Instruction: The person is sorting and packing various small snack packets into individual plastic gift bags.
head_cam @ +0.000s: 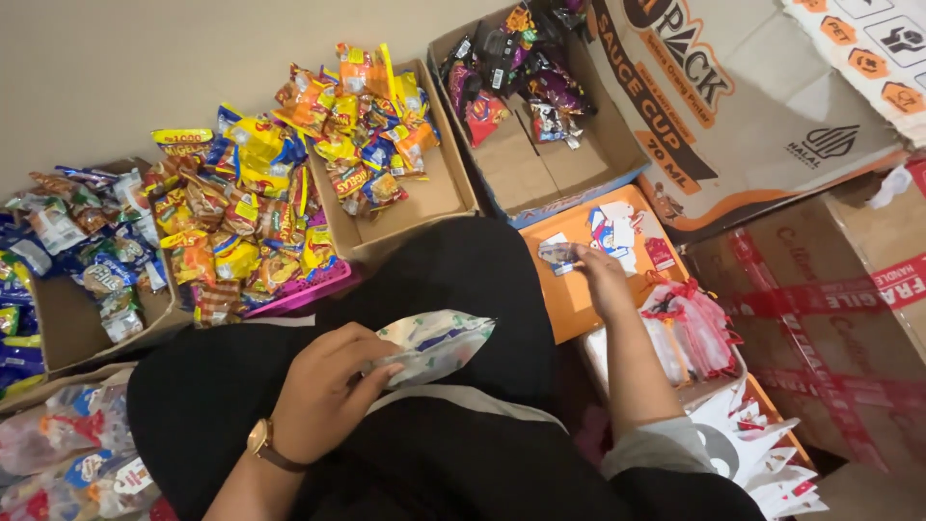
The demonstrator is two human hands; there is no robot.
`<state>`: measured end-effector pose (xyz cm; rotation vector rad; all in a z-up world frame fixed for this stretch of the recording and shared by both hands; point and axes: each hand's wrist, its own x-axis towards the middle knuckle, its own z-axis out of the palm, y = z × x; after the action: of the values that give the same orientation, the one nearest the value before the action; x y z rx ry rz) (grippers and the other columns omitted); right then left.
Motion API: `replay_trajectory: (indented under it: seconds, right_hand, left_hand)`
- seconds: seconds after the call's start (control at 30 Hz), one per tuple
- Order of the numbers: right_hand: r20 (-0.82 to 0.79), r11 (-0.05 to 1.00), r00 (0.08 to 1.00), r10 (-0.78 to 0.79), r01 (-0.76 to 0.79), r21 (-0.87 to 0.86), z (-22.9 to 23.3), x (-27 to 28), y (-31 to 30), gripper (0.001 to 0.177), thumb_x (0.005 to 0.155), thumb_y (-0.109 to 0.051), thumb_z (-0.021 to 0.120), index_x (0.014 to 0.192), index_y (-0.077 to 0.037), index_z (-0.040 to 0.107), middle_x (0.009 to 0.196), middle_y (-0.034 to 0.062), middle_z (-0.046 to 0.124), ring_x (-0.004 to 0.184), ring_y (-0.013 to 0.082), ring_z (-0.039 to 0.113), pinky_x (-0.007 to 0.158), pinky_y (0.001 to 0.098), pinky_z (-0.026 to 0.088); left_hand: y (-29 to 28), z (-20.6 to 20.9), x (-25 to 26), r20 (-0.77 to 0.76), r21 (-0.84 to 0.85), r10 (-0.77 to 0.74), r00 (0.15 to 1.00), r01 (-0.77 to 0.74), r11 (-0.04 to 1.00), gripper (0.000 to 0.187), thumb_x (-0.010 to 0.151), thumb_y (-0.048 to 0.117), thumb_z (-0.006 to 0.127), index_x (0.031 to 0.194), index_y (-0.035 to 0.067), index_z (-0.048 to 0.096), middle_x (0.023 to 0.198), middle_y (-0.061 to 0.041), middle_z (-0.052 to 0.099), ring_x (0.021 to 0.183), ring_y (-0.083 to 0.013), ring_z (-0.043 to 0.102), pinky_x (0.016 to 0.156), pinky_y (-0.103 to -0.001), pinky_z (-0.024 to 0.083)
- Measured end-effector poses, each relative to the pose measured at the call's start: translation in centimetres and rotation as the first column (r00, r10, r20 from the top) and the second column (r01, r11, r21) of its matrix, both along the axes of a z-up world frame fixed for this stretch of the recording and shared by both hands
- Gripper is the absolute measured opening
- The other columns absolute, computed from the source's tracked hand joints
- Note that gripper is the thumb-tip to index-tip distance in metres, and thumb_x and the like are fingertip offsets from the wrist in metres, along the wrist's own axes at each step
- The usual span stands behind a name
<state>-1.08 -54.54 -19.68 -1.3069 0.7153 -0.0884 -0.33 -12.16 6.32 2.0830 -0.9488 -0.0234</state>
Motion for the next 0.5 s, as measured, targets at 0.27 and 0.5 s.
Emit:
replay_trajectory:
  seconds: [0.27,0.5]
  right_hand:
    - [-0.131,0.73,0.966,0.223,-0.254,-0.634,14.4,0.3,3.5,0.018,0.093,-0.024,0.079,0.084,-0.012,0.069,0.087,0.002,0.071,0.083,0.0146,0.065,0.075,0.0324,0.05]
    - [0.149,0.972,0.977,0.153,-0.122,-0.199,16.5,0.7,5.7,0.008,0.093,-0.003,0.07,0.1,-0.008,0.068,0.091,0.0071,0.072,0.088,0.0186,0.07,0.091,0.0325,0.057]
  left_hand:
    - [1.5,0.8,-1.1,-0.036,-0.059,0.047,0.998,-0.049,0.997,0.016,0.094,0.02,0.068,0.1,0.007,0.075,0.092,-0.008,0.07,0.08,-0.0219,0.07,0.069,-0.033,0.055]
    - [3.6,1.4,-1.7,-0.025,-0.153,0.067,0.997,-0.07,0.986,0.015,0.095,0.018,0.068,0.099,0.004,0.072,0.09,-0.008,0.067,0.077,-0.0213,0.067,0.068,-0.031,0.053]
